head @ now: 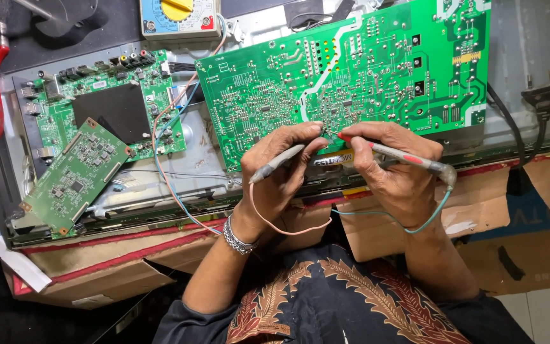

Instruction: The person uses a multimeter to test points on a green circuit board, then flips the board to inspect the other side. They continue testing various components on the board while holding it in their hands.

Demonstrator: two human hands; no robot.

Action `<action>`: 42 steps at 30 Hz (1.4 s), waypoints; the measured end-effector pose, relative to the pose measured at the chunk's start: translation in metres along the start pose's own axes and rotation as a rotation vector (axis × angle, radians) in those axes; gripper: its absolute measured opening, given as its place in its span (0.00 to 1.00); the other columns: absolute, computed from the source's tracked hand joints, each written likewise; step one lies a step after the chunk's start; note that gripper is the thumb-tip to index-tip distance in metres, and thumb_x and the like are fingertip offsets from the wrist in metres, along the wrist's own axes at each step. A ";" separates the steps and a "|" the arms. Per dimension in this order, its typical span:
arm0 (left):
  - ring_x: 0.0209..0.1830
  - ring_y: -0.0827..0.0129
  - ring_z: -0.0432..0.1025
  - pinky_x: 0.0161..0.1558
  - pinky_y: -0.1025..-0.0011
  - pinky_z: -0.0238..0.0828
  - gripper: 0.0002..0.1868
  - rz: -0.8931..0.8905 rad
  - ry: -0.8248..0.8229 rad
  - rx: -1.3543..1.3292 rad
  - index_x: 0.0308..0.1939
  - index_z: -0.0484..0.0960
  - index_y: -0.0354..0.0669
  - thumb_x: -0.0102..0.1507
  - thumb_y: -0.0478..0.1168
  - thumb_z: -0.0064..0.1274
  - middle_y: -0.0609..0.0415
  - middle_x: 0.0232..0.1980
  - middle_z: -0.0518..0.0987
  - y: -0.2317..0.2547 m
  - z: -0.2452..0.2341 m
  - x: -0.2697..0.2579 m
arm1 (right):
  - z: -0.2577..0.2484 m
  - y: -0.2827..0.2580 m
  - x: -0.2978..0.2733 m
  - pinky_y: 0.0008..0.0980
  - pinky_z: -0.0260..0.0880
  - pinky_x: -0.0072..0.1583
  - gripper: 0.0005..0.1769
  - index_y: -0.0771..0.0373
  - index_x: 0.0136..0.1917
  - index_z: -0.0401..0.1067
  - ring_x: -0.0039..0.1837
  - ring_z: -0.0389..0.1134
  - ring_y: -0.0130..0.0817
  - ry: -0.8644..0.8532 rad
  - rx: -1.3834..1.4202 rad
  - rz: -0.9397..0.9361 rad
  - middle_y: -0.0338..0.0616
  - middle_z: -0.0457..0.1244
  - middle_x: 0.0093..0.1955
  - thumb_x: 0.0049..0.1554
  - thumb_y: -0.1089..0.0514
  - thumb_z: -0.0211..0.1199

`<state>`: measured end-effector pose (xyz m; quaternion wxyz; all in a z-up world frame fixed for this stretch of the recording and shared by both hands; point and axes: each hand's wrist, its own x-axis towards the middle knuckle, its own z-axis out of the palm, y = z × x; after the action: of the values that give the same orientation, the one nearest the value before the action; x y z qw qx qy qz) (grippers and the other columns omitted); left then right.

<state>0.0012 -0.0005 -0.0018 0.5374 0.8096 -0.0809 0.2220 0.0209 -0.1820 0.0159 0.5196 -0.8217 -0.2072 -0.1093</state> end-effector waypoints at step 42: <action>0.40 0.50 0.82 0.43 0.63 0.80 0.04 -0.018 0.009 -0.089 0.43 0.84 0.44 0.66 0.37 0.60 0.48 0.38 0.85 0.012 -0.005 0.008 | 0.001 0.002 0.000 0.43 0.73 0.54 0.06 0.68 0.50 0.81 0.51 0.76 0.53 0.010 -0.022 -0.014 0.56 0.72 0.46 0.63 0.67 0.64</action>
<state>0.0025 -0.0003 0.0130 0.5750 0.7846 -0.0811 0.2173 0.0218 -0.1816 0.0132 0.5108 -0.8253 -0.2091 -0.1196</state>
